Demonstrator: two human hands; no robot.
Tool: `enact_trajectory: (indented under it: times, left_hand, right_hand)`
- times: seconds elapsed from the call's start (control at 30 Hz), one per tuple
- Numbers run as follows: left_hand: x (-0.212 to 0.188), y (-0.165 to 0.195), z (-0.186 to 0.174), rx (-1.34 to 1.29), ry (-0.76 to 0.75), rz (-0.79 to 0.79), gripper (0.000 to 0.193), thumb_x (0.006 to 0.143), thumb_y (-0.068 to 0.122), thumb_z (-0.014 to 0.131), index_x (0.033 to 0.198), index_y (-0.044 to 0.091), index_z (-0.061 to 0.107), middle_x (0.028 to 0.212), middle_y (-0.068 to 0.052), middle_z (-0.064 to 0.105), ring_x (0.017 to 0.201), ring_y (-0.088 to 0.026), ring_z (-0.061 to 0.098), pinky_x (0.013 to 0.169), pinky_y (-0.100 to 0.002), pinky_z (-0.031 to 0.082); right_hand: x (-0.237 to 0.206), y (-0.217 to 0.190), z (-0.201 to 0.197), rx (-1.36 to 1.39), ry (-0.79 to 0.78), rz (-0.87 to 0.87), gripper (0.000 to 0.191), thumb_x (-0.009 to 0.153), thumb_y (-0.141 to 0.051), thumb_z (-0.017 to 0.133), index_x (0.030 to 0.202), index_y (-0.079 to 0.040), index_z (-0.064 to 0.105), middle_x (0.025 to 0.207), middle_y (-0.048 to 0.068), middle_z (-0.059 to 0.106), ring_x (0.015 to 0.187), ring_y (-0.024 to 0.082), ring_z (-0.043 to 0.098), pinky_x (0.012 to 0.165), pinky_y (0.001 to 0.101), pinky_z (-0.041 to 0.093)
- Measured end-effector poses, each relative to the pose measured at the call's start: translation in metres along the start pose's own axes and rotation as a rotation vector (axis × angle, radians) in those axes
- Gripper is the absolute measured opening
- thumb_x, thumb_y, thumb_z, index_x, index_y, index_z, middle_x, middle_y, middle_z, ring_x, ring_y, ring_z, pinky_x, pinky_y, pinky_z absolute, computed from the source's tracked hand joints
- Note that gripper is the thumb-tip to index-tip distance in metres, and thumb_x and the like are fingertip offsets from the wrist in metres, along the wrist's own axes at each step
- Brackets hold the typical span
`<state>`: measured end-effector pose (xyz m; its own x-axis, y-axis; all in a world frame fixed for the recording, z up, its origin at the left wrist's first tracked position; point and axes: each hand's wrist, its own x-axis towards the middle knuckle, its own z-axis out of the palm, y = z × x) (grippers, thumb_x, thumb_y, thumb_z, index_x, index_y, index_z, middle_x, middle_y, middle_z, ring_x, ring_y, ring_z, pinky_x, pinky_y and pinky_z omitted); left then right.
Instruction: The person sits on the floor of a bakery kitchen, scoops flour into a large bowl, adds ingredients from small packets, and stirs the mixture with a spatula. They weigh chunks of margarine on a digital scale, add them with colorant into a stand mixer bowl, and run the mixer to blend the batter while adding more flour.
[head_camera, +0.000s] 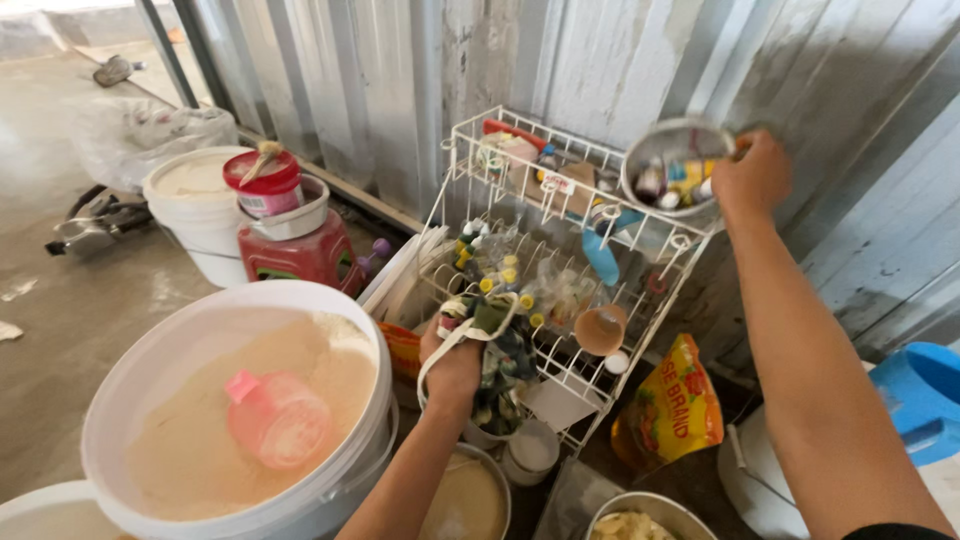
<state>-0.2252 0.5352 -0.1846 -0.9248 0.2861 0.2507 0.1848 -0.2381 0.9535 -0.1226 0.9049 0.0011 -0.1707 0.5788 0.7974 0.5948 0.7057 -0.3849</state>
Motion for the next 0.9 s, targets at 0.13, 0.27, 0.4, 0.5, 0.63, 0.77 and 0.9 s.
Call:
enact_trajectory:
  times: [0.13,0.27,0.4,0.5,0.63,0.77,0.9]
  left_hand:
    - [-0.004,-0.002,-0.019,-0.245,0.052,-0.122,0.014,0.092,0.008,0.068,0.104,0.003,0.068,0.090,-0.003,0.071,0.079,-0.014,0.063,0.071,-0.031,0.052]
    - [-0.013,-0.007,-0.030,-0.211,0.102,-0.081,0.012,0.093,0.008,0.069,0.103,0.002,0.067,0.091,-0.004,0.070,0.081,-0.013,0.061,0.073,-0.030,0.050]
    - [-0.020,-0.016,-0.038,-0.255,0.142,-0.098,0.016,0.104,0.017,0.060,0.107,0.002,0.066,0.092,-0.005,0.069,0.082,-0.013,0.059,0.073,-0.030,0.049]
    - [-0.020,-0.026,-0.045,-0.305,0.164,-0.155,0.019,0.092,0.009,0.067,0.110,0.002,0.066,0.098,-0.003,0.071,0.088,-0.011,0.063,0.077,-0.028,0.051]
    - [-0.017,-0.042,-0.044,-0.323,0.184,-0.075,0.020,0.092,0.007,0.067,0.111,0.000,0.066,0.098,-0.004,0.070,0.088,-0.012,0.063,0.076,-0.028,0.052]
    - [-0.020,-0.055,-0.040,-0.376,0.176,-0.018,0.018,0.093,0.006,0.067,0.110,-0.001,0.066,0.099,-0.004,0.070,0.088,-0.012,0.062,0.076,-0.029,0.052]
    - [-0.021,-0.060,-0.039,-0.343,0.212,-0.108,0.018,0.092,0.006,0.068,0.109,-0.001,0.066,0.097,-0.005,0.070,0.086,-0.013,0.062,0.076,-0.029,0.052]
  right_hand:
    - [-0.004,0.002,-0.008,-0.125,-0.219,0.023,0.026,0.083,-0.017,0.072,0.106,-0.007,0.078,0.100,0.021,0.075,0.092,0.041,0.071,0.079,0.0520,0.053]
    - [-0.002,-0.001,-0.015,-0.298,-0.262,-0.017,0.022,0.077,-0.019,0.073,0.090,-0.002,0.079,0.086,0.023,0.074,0.082,0.042,0.071,0.074,0.0539,0.050]
    - [-0.005,0.000,-0.011,-0.256,-0.204,0.035,0.027,0.080,-0.022,0.074,0.093,0.002,0.078,0.088,0.028,0.072,0.084,0.045,0.071,0.073,0.0512,0.053]
    - [0.003,0.008,-0.008,-0.178,-0.237,0.082,0.029,0.084,-0.021,0.072,0.091,0.006,0.077,0.092,0.029,0.073,0.087,0.044,0.072,0.075,0.0509,0.053]
    - [0.013,0.016,-0.001,-0.328,-0.405,0.089,0.029,0.079,-0.022,0.076,0.093,0.004,0.077,0.091,0.028,0.075,0.087,0.043,0.073,0.075,0.0527,0.053]
    - [0.010,0.021,0.004,-0.302,-0.596,0.165,0.029,0.081,-0.026,0.077,0.094,-0.001,0.080,0.093,0.025,0.076,0.092,0.043,0.075,0.090,0.0576,0.053]
    - [-0.002,0.011,0.009,-0.593,-0.724,0.085,0.069,0.108,-0.065,0.052,0.095,-0.005,0.083,0.113,0.024,0.076,0.118,0.040,0.066,0.118,0.0659,0.021]
